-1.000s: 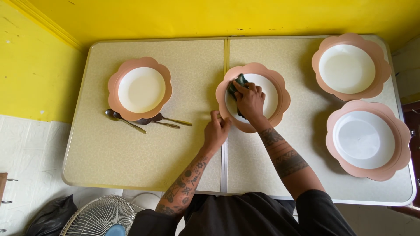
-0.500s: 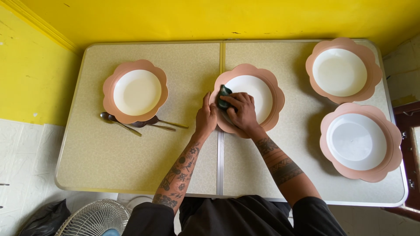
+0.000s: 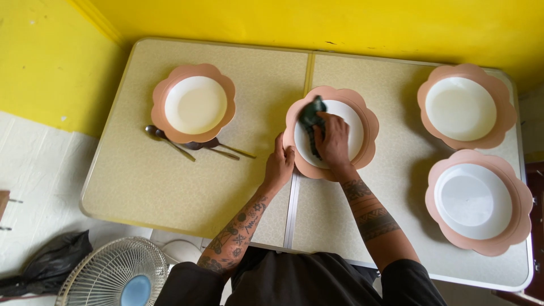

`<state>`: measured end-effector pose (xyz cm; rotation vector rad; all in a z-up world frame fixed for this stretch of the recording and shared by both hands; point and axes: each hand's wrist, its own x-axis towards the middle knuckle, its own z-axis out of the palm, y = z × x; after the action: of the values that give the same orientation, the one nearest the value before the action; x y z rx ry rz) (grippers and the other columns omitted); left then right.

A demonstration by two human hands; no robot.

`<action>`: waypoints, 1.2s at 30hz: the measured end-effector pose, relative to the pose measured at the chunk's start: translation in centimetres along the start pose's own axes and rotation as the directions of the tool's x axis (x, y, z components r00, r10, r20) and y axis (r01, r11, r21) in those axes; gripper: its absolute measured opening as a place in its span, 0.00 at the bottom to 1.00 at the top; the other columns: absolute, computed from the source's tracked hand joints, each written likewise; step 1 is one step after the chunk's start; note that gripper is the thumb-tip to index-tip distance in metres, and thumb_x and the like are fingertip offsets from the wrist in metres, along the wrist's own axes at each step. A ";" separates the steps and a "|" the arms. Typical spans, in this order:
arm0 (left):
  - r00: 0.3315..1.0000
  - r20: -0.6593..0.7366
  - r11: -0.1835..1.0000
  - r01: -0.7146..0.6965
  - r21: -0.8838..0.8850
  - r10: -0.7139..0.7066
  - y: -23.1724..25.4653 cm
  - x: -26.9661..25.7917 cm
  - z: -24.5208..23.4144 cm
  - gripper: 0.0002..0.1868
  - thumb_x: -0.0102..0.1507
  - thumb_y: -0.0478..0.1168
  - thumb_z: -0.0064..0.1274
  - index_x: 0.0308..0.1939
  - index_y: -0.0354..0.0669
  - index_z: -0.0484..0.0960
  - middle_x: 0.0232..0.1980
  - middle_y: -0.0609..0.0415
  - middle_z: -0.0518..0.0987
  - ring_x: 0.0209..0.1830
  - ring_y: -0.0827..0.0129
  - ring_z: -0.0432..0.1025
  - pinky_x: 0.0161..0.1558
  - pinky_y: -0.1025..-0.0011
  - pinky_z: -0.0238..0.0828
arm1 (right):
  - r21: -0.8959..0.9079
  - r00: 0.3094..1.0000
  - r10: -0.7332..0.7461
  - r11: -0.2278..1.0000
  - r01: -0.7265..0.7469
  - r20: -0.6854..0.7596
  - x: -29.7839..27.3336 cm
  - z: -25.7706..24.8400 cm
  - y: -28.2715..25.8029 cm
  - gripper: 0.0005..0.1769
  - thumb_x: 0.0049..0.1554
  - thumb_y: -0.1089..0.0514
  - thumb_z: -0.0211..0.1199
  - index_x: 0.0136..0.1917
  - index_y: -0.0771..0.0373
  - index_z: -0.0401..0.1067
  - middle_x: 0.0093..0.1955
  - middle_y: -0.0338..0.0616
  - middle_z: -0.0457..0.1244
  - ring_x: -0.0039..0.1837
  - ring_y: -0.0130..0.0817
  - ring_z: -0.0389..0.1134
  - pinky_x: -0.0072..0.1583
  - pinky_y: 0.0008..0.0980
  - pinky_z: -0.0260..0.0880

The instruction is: The recorder is wiping down several plates on a table using a cloth.

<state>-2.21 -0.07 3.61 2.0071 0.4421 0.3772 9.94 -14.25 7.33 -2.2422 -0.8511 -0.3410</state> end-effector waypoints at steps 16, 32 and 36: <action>1.000 -0.019 1.000 0.011 -0.023 -0.011 -1.3 0.0 -0.2 0.30 0.69 0.42 0.42 0.74 0.42 0.56 0.40 0.32 0.82 0.35 0.36 0.76 0.33 0.48 0.71 | 0.171 0.962 -0.106 0.983 0.064 0.253 -1.9 0.8 -3.7 0.34 0.60 0.59 0.60 0.79 0.49 0.62 0.69 0.54 0.61 0.68 0.52 0.61 0.69 0.49 0.58; 0.998 0.009 0.991 -0.059 -0.116 0.061 -0.3 -2.0 -1.0 0.28 0.69 0.42 0.46 0.71 0.36 0.57 0.40 0.33 0.82 0.37 0.41 0.80 0.35 0.54 0.77 | -0.262 0.993 0.111 0.958 -0.116 -0.035 -1.3 1.0 0.5 0.32 0.63 0.54 0.59 0.80 0.46 0.64 0.68 0.54 0.61 0.68 0.55 0.59 0.68 0.55 0.56; 0.997 0.071 0.982 -0.031 -0.185 0.044 -1.1 0.3 -1.6 0.21 0.68 0.44 0.46 0.61 0.36 0.67 0.42 0.36 0.84 0.40 0.42 0.81 0.38 0.53 0.79 | -0.128 0.990 0.054 0.991 -0.038 0.128 -0.6 -1.4 -3.0 0.35 0.57 0.50 0.65 0.77 0.49 0.65 0.66 0.55 0.62 0.66 0.54 0.60 0.67 0.53 0.57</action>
<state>-2.85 1.77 3.39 1.8451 0.3115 0.3524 7.50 -13.88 9.67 -2.4193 -0.8651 -0.2328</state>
